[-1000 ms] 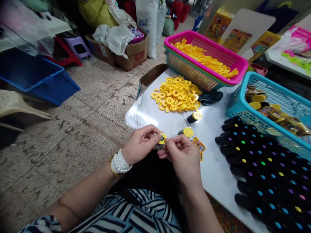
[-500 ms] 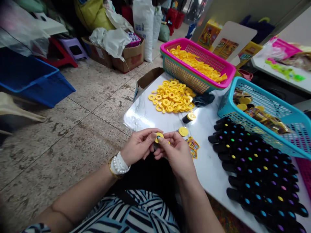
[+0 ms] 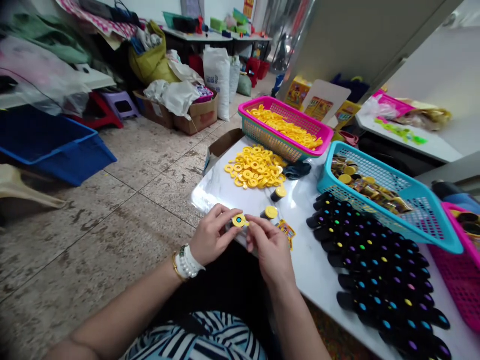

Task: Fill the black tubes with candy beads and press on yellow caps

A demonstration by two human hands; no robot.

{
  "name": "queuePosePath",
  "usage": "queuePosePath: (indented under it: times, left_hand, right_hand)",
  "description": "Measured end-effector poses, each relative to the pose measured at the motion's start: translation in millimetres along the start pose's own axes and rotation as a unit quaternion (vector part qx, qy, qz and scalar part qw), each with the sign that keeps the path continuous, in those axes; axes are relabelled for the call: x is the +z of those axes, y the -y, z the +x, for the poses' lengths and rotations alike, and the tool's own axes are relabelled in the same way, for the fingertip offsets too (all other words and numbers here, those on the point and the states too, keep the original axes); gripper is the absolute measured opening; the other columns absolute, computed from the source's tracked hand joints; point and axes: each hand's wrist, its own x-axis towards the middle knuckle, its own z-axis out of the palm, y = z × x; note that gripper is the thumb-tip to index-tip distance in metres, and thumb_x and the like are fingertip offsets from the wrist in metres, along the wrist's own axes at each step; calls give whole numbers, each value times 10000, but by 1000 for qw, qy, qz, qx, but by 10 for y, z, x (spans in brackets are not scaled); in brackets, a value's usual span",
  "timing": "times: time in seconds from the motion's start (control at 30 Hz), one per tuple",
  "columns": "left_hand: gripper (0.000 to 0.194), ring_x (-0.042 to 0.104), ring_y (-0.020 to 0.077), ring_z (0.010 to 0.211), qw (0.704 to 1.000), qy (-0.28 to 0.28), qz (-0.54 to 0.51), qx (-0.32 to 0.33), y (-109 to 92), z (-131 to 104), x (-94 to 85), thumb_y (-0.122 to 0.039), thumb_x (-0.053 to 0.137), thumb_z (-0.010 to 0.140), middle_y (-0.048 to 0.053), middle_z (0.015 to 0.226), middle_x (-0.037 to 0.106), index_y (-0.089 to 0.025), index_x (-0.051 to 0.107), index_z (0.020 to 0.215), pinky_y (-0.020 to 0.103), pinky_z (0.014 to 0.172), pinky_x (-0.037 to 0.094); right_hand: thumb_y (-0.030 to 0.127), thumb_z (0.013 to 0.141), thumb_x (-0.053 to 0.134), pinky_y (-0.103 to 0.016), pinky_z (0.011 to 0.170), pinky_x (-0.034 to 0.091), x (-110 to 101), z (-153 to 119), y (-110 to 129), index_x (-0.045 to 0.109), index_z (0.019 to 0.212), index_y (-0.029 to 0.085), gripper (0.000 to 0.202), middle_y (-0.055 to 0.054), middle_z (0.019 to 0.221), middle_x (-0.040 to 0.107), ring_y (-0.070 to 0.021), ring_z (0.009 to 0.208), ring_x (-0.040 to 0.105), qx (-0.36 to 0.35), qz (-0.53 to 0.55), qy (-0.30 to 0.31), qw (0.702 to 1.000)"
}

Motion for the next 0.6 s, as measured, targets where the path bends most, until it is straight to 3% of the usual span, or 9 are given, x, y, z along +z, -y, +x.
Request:
queuePosePath:
  times: [0.07, 0.13, 0.23, 0.33, 0.47, 0.6]
  left_hand:
    - [292, 583, 146, 805, 1000, 14, -17, 7, 32, 18, 1, -243, 565, 883, 100, 1081, 561, -163, 621, 1158, 276, 735, 522]
    - [274, 584, 140, 794, 999, 36, -30, 16, 58, 49, -7, -206, 557, 876, 103, 1113, 567, -153, 610, 1140, 269, 726, 523]
    - [245, 593, 152, 831, 997, 62, -45, 26, 86, 89, -25, -177, 573, 854, 80, 1051, 597, -157, 609, 1095, 264, 743, 519]
    - [208, 597, 157, 865, 996, 71, -44, 25, 96, 104, -26, -187, 581, 851, 69, 1029, 603, -165, 613, 1055, 261, 762, 514]
    - [203, 598, 164, 916, 998, 67, -18, 12, 80, 116, 10, -168, 561, 845, 61, 1033, 605, -183, 606, 1042, 267, 806, 503]
    - [221, 600, 172, 929, 997, 72, -3, -4, 33, 111, -3, -157, 577, 840, 56, 1012, 606, -181, 604, 1058, 278, 829, 498]
  right_hand:
    - [325, 723, 778, -185, 543, 515, -26, -39, 26, 730, 978, 150, 314, -5, 692, 676, -79, 577, 600, 14, 56, 21, 998]
    - [309, 682, 809, -179, 515, 520, -32, -23, 40, 719, 941, 146, 319, -13, 719, 691, -77, 555, 610, 38, 77, 34, 996]
    - [370, 699, 795, -127, 295, 334, -5, 72, 44, 643, 847, 152, 304, 44, 536, 616, -36, 321, 449, 70, 46, 37, 996]
    - [446, 773, 718, -126, 235, 163, 43, 152, 59, 535, 841, 193, 319, 103, 394, 501, -37, 218, 292, 93, -44, 48, 993]
    - [449, 821, 653, -133, 288, 224, 99, 189, 93, 465, 848, 219, 298, 109, 400, 491, -58, 281, 346, 64, -179, 45, 981]
    - [387, 842, 618, -159, 380, 299, 148, 165, 75, 460, 850, 229, 224, 94, 455, 512, -83, 389, 432, -10, -233, 13, 972]
